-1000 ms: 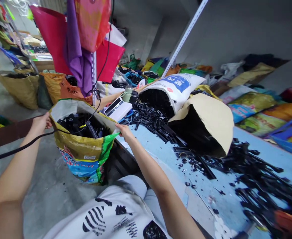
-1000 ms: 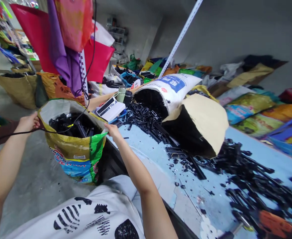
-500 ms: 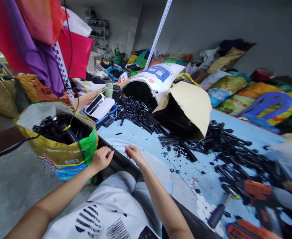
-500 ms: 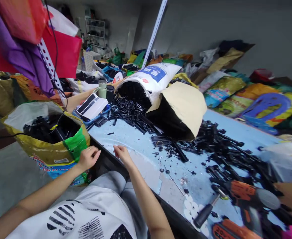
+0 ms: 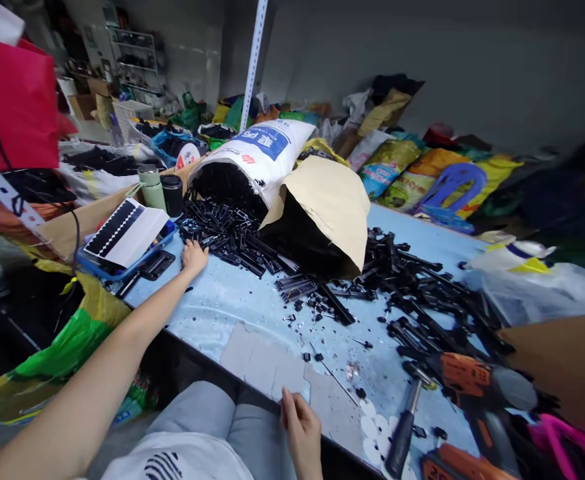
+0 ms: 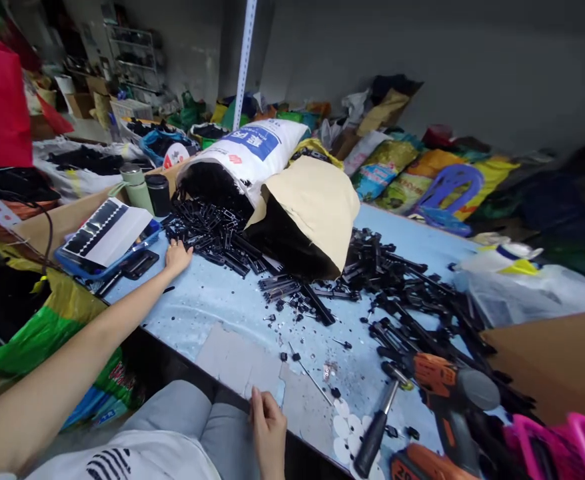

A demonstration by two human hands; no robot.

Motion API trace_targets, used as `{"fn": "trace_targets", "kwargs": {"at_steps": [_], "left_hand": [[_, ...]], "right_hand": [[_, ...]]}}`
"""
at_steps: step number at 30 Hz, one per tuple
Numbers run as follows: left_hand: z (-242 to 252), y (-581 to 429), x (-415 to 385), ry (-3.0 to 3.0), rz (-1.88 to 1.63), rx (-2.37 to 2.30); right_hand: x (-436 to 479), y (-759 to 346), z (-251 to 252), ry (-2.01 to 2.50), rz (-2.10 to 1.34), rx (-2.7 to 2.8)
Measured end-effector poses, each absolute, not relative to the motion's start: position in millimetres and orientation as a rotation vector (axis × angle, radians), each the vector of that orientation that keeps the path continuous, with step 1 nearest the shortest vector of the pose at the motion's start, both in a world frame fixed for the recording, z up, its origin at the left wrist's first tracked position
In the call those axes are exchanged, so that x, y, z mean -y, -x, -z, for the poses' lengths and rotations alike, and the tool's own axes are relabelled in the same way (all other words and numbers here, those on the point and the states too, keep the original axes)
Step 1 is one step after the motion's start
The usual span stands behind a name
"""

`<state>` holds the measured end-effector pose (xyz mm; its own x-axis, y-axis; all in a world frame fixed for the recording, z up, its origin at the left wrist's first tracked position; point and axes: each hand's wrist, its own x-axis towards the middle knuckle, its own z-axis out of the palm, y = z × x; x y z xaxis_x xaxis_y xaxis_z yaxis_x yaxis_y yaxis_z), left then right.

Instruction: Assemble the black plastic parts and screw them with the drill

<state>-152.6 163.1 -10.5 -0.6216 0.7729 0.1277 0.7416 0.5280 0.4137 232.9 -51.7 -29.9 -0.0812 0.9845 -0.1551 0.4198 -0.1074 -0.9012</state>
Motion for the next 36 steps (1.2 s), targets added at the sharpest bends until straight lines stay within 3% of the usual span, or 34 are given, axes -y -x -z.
{"fn": "trace_targets", "kwargs": {"at_steps": [4, 7, 12, 17, 24, 31, 36], "left_hand": [[29, 129, -160, -1.544, -0.557, -2.547], [27, 119, -154, -1.632, -0.546, -2.496], [9, 80, -118, -1.891, -0.859, -2.233], [11, 9, -52, -2.106, -0.726, -1.914], [30, 6, 12, -2.153, -0.555, -1.960], [33, 29, 23, -2.130, -1.251, -1.765], [14, 22, 12, -2.268, -1.591, -1.581]], "right_hand": [[-5, -213, 12, 1.437, -1.068, 1.868], [-95, -182, -6, 1.338, -0.743, 2.101], [-241, -109, -22, 1.299, -0.207, 2.309], [-294, -53, -24, 1.469, -0.157, 2.448], [-233, -97, -21, 1.357, -0.432, 2.254], [-96, -190, 0, 1.394, -1.601, 1.679], [-49, -197, 9, 1.224, -1.298, 1.561]]}}
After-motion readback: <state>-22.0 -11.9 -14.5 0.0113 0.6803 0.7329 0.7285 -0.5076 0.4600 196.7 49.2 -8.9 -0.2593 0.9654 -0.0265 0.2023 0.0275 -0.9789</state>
